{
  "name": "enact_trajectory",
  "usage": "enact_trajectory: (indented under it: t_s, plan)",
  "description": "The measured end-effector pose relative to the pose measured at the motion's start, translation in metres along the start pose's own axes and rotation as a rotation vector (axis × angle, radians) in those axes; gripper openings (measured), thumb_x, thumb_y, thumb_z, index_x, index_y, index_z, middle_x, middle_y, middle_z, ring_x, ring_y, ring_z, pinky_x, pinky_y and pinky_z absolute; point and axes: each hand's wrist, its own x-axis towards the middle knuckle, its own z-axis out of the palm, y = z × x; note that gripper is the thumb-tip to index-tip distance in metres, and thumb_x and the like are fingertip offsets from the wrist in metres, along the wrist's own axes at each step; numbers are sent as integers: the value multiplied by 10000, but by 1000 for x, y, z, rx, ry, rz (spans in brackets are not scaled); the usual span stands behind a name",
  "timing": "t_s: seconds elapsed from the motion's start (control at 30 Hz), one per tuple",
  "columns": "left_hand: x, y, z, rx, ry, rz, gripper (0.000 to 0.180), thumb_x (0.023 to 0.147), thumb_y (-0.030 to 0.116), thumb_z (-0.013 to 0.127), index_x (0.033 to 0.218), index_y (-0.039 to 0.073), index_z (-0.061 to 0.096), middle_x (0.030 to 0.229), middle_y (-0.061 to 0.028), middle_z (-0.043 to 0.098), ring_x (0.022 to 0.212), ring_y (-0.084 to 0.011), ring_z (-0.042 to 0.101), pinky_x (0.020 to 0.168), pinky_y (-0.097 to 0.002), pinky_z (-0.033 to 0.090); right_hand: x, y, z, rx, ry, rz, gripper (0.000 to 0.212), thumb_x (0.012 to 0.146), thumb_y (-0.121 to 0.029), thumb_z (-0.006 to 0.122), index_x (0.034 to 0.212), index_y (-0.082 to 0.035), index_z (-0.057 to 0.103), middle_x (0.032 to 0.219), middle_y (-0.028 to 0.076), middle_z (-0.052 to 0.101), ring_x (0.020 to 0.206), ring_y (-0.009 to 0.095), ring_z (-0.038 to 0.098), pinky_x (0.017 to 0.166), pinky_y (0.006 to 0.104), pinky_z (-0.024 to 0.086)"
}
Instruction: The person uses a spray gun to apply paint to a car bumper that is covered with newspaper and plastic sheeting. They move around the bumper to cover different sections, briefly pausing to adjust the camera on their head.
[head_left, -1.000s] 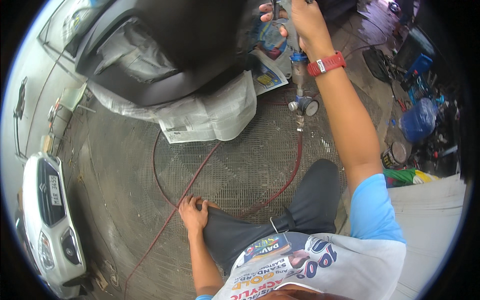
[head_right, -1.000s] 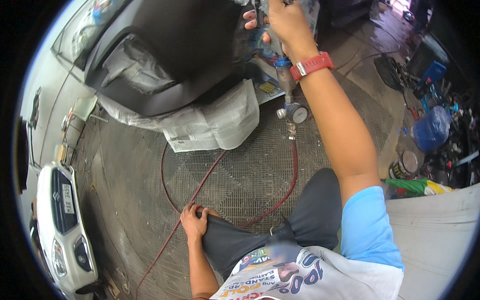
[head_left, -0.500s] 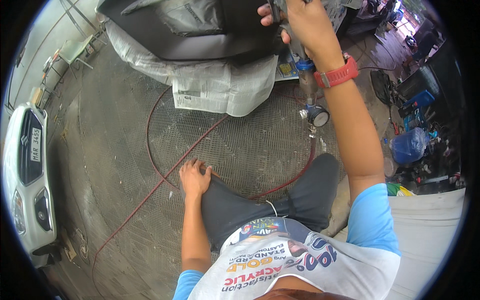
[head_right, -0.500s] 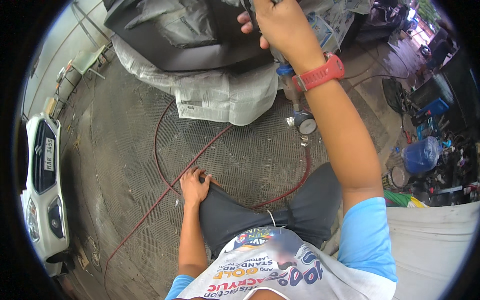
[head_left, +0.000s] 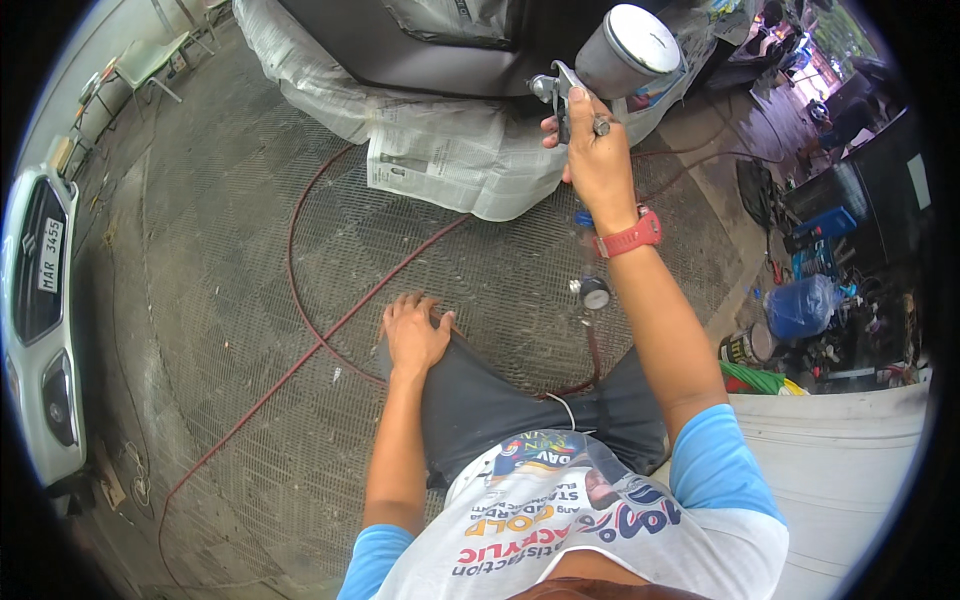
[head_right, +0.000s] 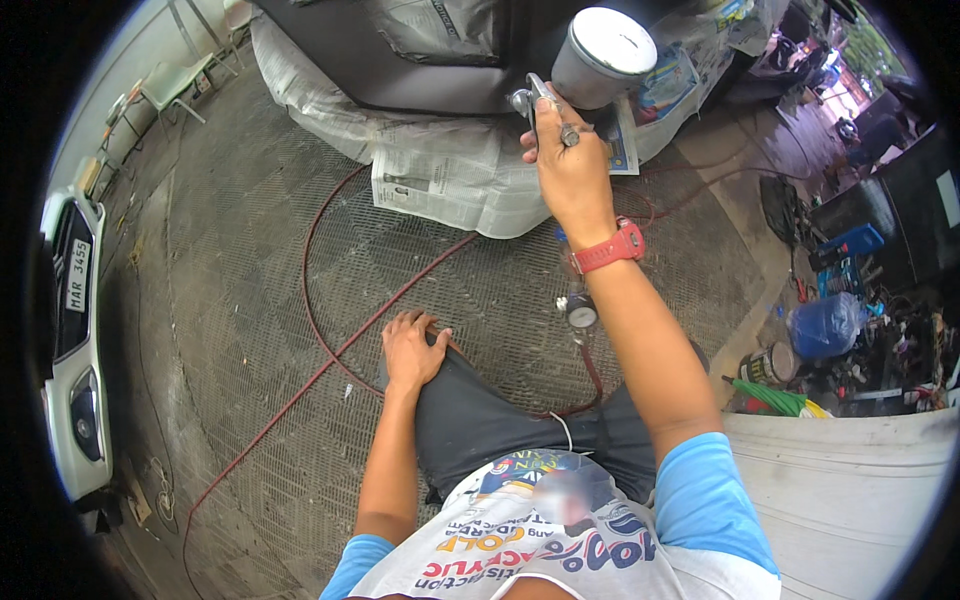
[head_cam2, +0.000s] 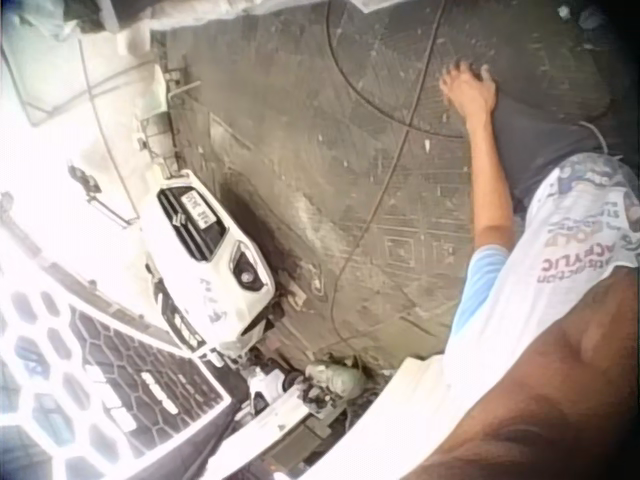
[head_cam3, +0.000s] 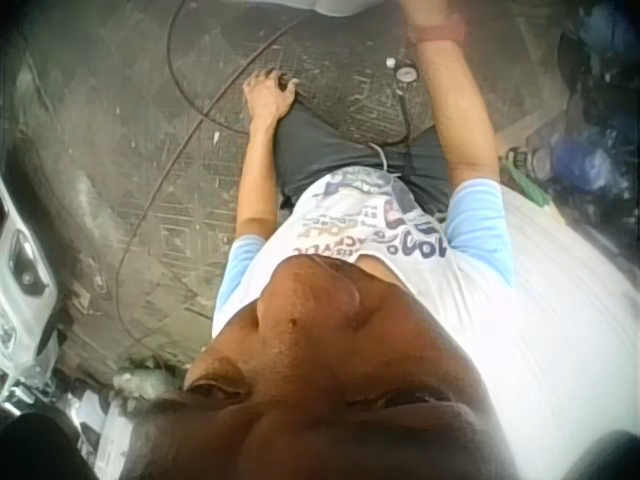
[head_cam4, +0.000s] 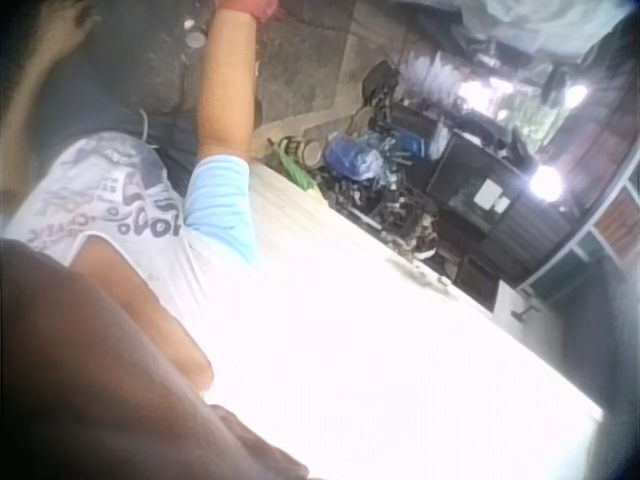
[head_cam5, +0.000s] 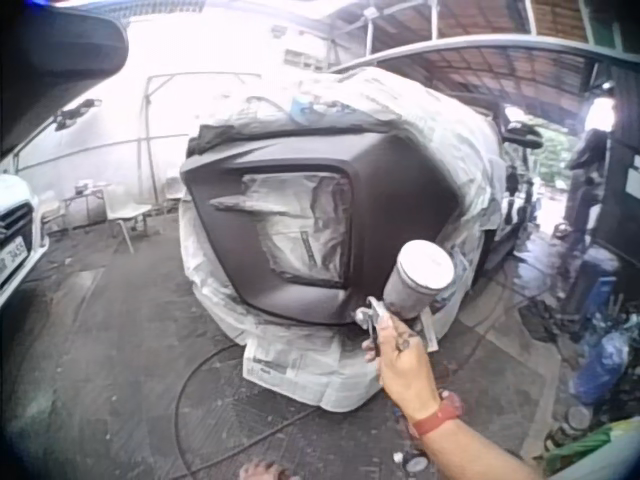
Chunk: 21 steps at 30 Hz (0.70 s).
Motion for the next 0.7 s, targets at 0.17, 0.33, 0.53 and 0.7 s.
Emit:
enact_trajectory:
  t_s: [0.17,0.33,0.53,0.7]
  plan:
    - [23,6,-18,-421,101,-53,401,995,297,706,1312,52,699,1412,-188,663,1368,-392,565,1195,-506,376,14,-5,52,102,-4,78,500,1116,-396,566,1419,-12,672,844,61,740,696,96,669,641,273,569]
    - [71,75,-109,-832,279,49,502,1059,269,634,1473,-5,562,1501,-207,599,1439,-349,531,1201,-452,399,20,-19,119,115,-188,10,673,1067,-563,569,1467,-25,629,1082,228,777,992,260,773,840,354,596]
    - [100,55,-155,-1186,188,117,519,1041,203,684,1467,-37,513,1396,-163,607,1324,-256,579,1158,-417,448,-26,-45,157,-48,-719,-145,1269,944,-847,504,1599,193,190,1519,471,421,1444,479,467,1223,434,385]
    - [74,27,-102,-1658,302,-210,396,1107,265,577,1357,-40,605,1205,-127,694,1089,-191,672,915,-358,563,-82,-32,139,-129,-914,-203,1194,979,-751,551,1559,241,227,1585,473,327,1520,482,391,1272,422,323]
